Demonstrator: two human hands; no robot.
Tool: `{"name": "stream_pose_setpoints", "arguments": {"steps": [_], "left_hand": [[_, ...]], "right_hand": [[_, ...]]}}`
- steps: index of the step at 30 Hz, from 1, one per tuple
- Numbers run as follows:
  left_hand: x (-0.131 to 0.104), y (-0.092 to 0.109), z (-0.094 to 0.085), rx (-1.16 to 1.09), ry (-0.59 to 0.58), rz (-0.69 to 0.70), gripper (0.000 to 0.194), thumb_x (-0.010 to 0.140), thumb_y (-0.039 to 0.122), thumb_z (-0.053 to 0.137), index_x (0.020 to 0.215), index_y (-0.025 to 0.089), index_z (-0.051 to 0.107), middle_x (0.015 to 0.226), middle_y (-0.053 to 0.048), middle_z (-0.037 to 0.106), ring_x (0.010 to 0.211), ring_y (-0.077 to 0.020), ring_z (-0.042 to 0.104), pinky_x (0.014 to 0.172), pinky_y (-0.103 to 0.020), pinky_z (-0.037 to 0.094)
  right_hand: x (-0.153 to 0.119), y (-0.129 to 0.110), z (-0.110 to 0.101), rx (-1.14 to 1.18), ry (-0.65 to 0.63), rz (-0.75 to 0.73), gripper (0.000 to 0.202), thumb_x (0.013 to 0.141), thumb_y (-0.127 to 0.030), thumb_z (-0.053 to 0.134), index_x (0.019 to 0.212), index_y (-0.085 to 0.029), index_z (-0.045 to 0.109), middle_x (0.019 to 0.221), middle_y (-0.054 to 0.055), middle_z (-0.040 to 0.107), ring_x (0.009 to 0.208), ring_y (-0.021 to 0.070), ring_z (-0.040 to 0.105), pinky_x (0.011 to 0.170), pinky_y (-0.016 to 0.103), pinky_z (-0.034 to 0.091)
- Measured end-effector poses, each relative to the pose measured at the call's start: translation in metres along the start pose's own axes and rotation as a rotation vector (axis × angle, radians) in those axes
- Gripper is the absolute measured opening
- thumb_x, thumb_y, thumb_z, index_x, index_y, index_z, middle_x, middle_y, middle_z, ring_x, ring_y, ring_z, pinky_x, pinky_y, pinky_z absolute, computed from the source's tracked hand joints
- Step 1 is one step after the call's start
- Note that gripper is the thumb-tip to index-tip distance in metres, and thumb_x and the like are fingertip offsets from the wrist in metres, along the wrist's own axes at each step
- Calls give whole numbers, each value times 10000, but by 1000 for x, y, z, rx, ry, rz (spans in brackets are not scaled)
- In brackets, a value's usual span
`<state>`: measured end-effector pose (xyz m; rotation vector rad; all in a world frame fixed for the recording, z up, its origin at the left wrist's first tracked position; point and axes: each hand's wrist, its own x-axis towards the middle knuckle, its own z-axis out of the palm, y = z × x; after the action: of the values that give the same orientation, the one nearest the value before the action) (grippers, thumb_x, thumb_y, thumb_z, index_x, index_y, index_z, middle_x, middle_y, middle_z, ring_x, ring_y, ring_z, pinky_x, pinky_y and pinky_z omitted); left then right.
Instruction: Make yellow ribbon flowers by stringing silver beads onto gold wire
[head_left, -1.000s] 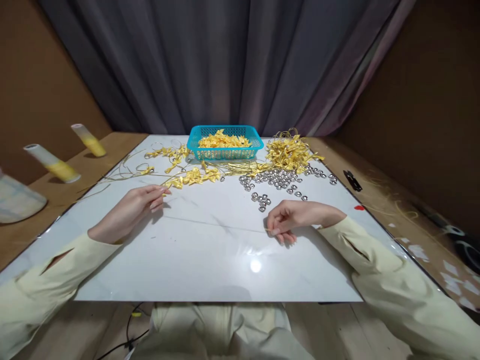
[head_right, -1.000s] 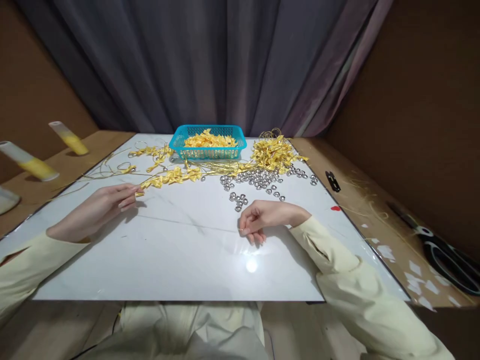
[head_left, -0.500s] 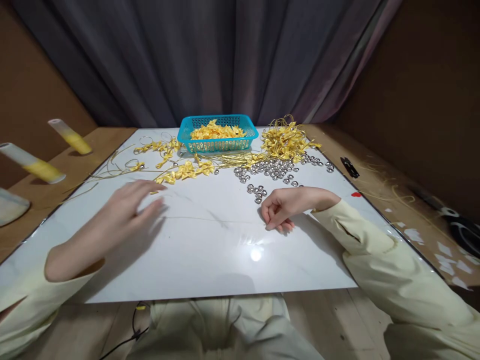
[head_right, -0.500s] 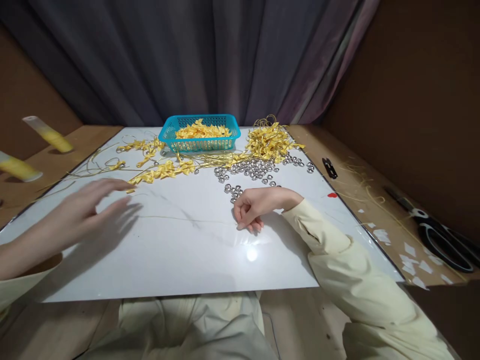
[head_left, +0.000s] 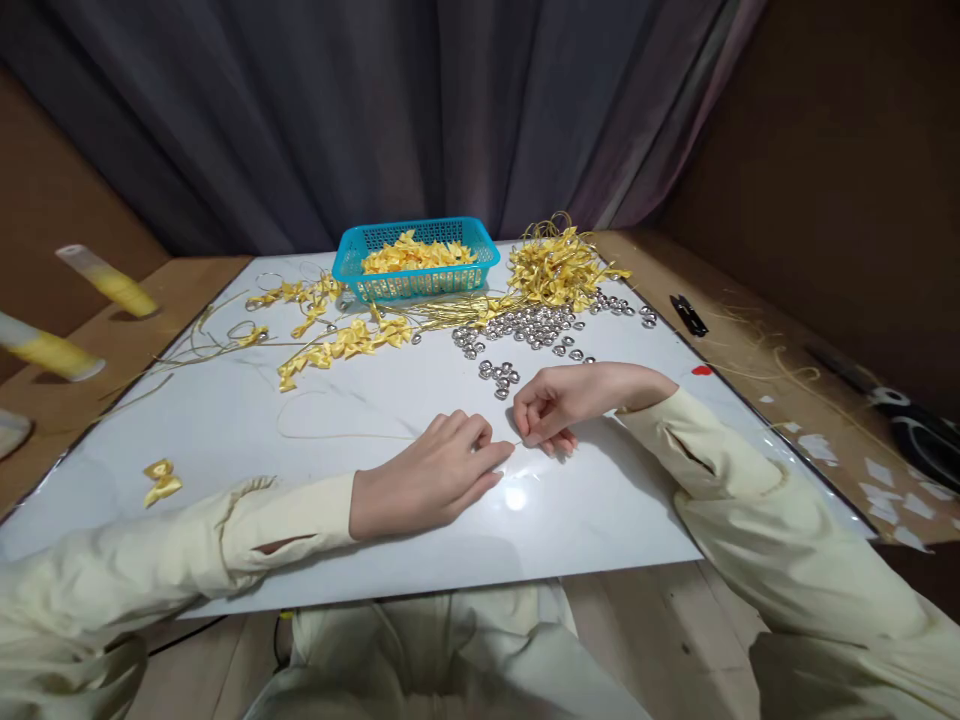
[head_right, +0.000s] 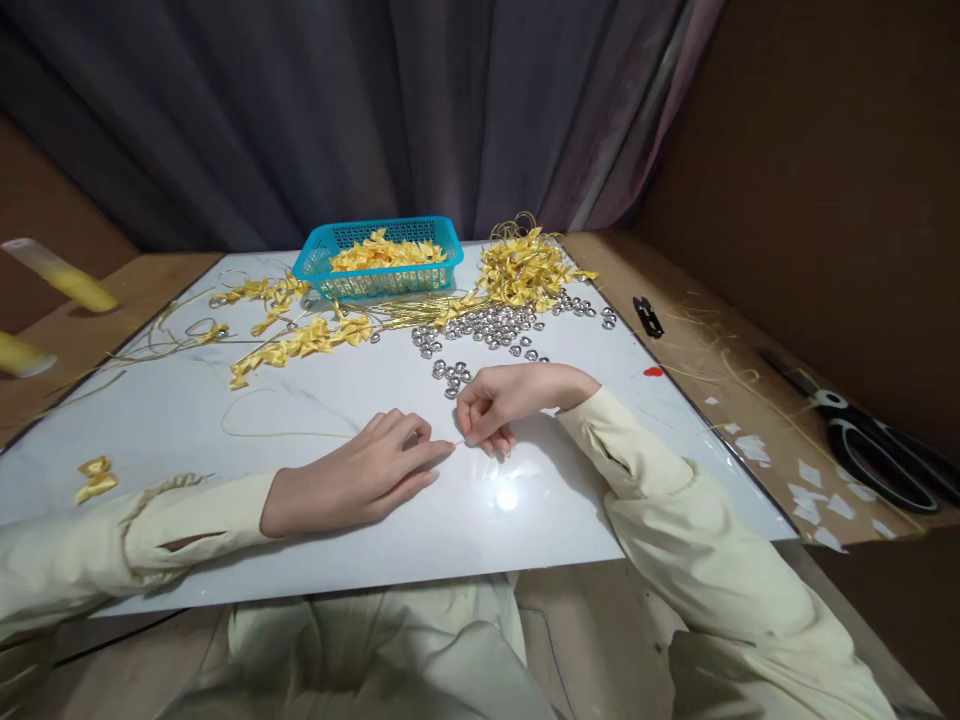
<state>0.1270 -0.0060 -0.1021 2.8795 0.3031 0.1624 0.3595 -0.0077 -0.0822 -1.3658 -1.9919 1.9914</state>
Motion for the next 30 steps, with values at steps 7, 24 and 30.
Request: {"name": "stream_pose_setpoints", "arguments": {"steps": [7, 24, 30], "left_hand": [[1, 3, -1, -54, -28, -69, 211, 932, 254, 357, 1029, 138, 505, 1005, -109, 484, 891, -227, 406, 799, -384, 364], [-48, -17, -18, 113, -20, -249, 241, 930, 376, 377, 890, 171, 497, 924, -66, 485, 842, -212, 389, 748, -372, 343], [-76, -30, -23, 193, 5, -353, 327, 916, 468, 387, 844, 173, 508, 915, -60, 483, 827, -209, 402, 751, -371, 333]], "right_hand": [[-3, -2, 2, -33, 41, -22, 301, 751, -406, 659, 787, -131, 542, 590, -1, 619, 499, 92, 565, 519, 225, 467], [-8, 3, -3, -72, 59, -15, 279, 742, -385, 656, 750, -131, 542, 615, 5, 619, 506, 80, 540, 518, 214, 451], [-10, 4, -6, -84, 80, 13, 265, 741, -372, 650, 751, -134, 533, 619, 5, 617, 514, 87, 547, 514, 214, 443]]}}
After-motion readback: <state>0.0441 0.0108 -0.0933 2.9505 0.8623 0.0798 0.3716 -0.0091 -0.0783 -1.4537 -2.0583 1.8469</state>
